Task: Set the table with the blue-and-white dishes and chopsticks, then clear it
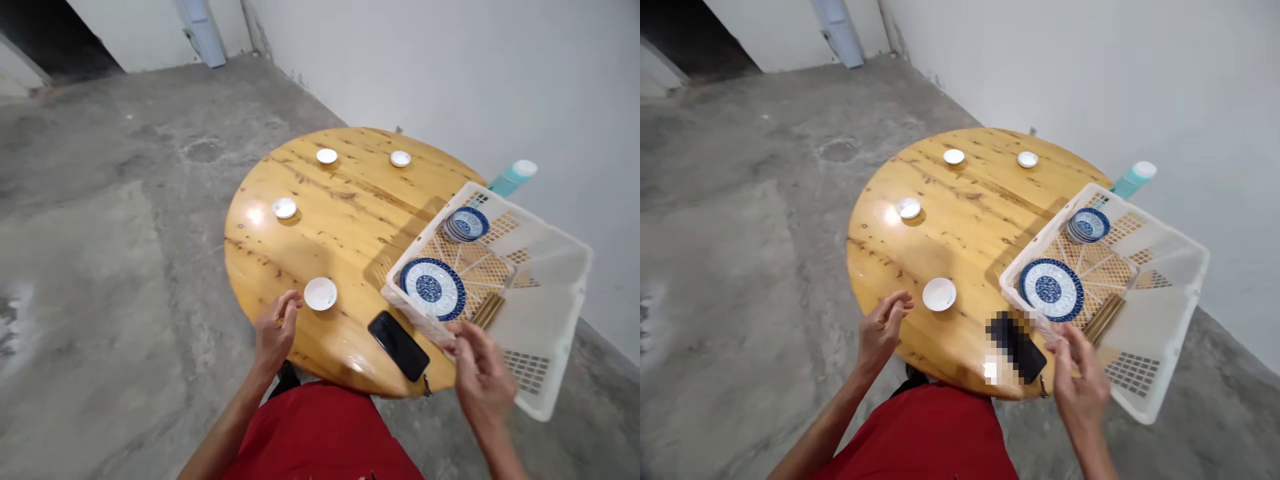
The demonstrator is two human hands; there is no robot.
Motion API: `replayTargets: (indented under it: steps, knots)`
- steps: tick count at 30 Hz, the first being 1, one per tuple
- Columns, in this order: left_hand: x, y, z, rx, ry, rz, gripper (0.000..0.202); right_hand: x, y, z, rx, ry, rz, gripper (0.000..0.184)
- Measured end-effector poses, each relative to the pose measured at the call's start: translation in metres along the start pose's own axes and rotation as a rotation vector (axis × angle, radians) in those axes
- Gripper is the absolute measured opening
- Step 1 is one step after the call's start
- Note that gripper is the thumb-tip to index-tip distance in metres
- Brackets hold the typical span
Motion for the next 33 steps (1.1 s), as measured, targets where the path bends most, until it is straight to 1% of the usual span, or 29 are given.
replayTargets:
  steps: [2,3,5,7,9,12,14,16,18,19,21,24,26,29,33]
  knots:
    - [-0.024,-0.025,-0.007,-0.022,-0.033,-0.001,0.031,-0.019,0.046,-0.05,-0.188,0.07,0.081,0.034]
    - [-0.04,-0.039,-0.011,-0.03,-0.058,-0.007,0.031,-0.028,0.068,-0.075,-0.255,0.108,0.129,0.033]
    - [-0.076,-0.07,-0.022,-0.045,-0.136,-0.047,0.034,-0.051,0.112,-0.12,-0.4,0.137,0.204,0.033]
    - [-0.117,-0.105,-0.036,-0.048,-0.26,-0.116,0.038,-0.074,0.149,-0.157,-0.52,0.126,0.241,0.031]
    - [-0.156,-0.142,-0.053,-0.026,-0.391,-0.171,0.042,-0.097,0.181,-0.182,-0.625,0.106,0.262,0.03]
    - [-0.205,-0.2,-0.08,0.031,-0.528,-0.183,0.048,-0.132,0.223,-0.203,-0.756,0.068,0.275,0.031]
    - [-0.229,-0.237,-0.096,0.091,-0.581,-0.175,0.052,-0.155,0.247,-0.21,-0.829,0.003,0.271,0.03]
    - [-0.248,-0.268,-0.109,0.173,-0.628,-0.172,0.055,-0.175,0.269,-0.215,-0.896,-0.068,0.271,0.028]
    - [-0.263,-0.29,-0.117,0.251,-0.669,-0.184,0.057,-0.19,0.288,-0.218,-0.956,-0.117,0.275,0.028]
    - [-0.268,-0.297,-0.119,0.285,-0.687,-0.198,0.058,-0.195,0.298,-0.219,-0.985,-0.13,0.275,0.028]
    - [-0.276,-0.304,-0.119,0.333,-0.711,-0.237,0.058,-0.204,0.317,-0.22,-1.034,-0.142,0.269,0.029]
    - [-0.279,-0.305,-0.103,0.341,-0.717,-0.29,0.059,-0.216,0.345,-0.219,-1.082,-0.152,0.245,0.028]
    - [-0.277,-0.306,-0.082,0.303,-0.706,-0.3,0.061,-0.224,0.363,-0.218,-1.096,-0.152,0.232,0.027]
    - [-0.274,-0.311,-0.034,0.224,-0.662,-0.29,0.063,-0.237,0.393,-0.214,-1.113,-0.136,0.242,0.025]
    - [-0.275,-0.327,0.047,0.18,-0.584,-0.26,0.058,-0.26,0.443,-0.199,-1.12,-0.112,0.264,0.025]
Point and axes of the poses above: each hand's wrist, its own z-axis towards the middle knuckle, its own y-axis out of the palm, x = y × z, the point moved 4 cm from there along z, towards the middle knuckle, and after that the axes turned 2 degrees about -y, right-handed, at the moved point
